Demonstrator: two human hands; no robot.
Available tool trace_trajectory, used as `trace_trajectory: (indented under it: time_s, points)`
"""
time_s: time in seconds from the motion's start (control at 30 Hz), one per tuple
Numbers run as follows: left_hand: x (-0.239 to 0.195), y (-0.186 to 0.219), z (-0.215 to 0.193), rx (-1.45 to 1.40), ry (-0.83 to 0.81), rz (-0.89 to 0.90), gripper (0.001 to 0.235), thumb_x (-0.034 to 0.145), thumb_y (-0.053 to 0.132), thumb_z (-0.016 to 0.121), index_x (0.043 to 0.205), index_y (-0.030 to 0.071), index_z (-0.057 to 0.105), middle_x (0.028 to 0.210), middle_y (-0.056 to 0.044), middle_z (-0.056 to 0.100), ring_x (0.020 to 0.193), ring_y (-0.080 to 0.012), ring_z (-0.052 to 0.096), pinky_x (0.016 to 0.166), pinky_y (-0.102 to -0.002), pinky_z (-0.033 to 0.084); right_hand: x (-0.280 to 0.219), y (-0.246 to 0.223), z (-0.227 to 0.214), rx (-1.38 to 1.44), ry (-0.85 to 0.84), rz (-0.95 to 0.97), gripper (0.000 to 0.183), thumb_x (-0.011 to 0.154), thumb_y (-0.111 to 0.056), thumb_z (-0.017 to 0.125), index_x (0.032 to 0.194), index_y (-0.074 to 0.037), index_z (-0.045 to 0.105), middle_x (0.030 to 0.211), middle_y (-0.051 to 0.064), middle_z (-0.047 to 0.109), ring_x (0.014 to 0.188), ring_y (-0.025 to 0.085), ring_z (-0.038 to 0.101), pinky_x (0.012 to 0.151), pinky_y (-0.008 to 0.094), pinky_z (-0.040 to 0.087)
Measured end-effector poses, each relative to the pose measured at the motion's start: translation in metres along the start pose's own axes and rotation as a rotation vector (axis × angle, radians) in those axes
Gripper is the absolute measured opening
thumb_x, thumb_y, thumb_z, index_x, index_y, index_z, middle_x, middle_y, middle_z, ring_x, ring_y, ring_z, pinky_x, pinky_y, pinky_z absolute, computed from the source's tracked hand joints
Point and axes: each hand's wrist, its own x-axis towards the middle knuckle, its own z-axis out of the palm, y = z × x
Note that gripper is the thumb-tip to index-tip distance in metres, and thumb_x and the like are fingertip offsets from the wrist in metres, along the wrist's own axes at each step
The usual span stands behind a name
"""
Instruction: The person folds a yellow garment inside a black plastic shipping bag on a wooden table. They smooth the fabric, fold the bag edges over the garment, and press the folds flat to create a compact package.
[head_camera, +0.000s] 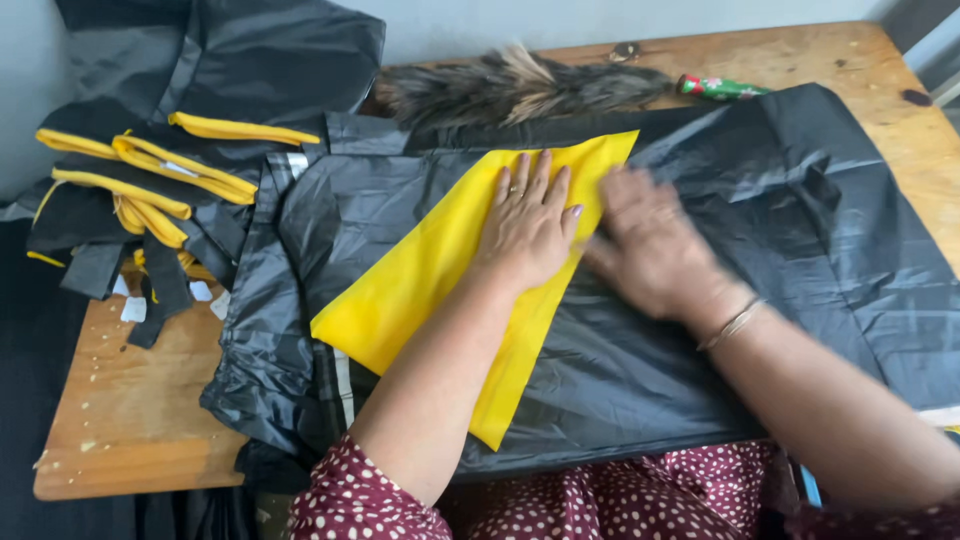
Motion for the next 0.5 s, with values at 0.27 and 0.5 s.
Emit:
trace_trajectory:
  time_s: [0.27,0.5]
  points:
    - [0.005,-0.001,-0.005,-0.134,-0.09,-0.06,0.083,0.103,0.058,-0.001,0.163,0.01,0.03,0.172,-0.018,0.013,0.16,-0.0385,0.006,0.129,-0.052,0.0,0.0,-0.009,-0.041,0.088,-0.13,0.122,0.087,0.103,-0.059,0.046,0.16,0.006,0.035,0.163,0.031,0.032,0.152,0.047,0.028,0.123,0.059,0.023]
    - [0.009,0.002,-0.008,-0.073,-0.155,-0.109,0.086,0.094,0.063,0.0,0.164,0.017,0.016,0.173,-0.009,0.002,0.159,-0.0324,-0.005,0.126,-0.049,-0.007,-0.062,-0.106,-0.112,0.284,-0.221,-0.467,0.097,0.087,-0.051,0.06,0.163,-0.004,0.022,0.167,0.015,0.028,0.157,0.03,0.02,0.13,0.048,0.008]
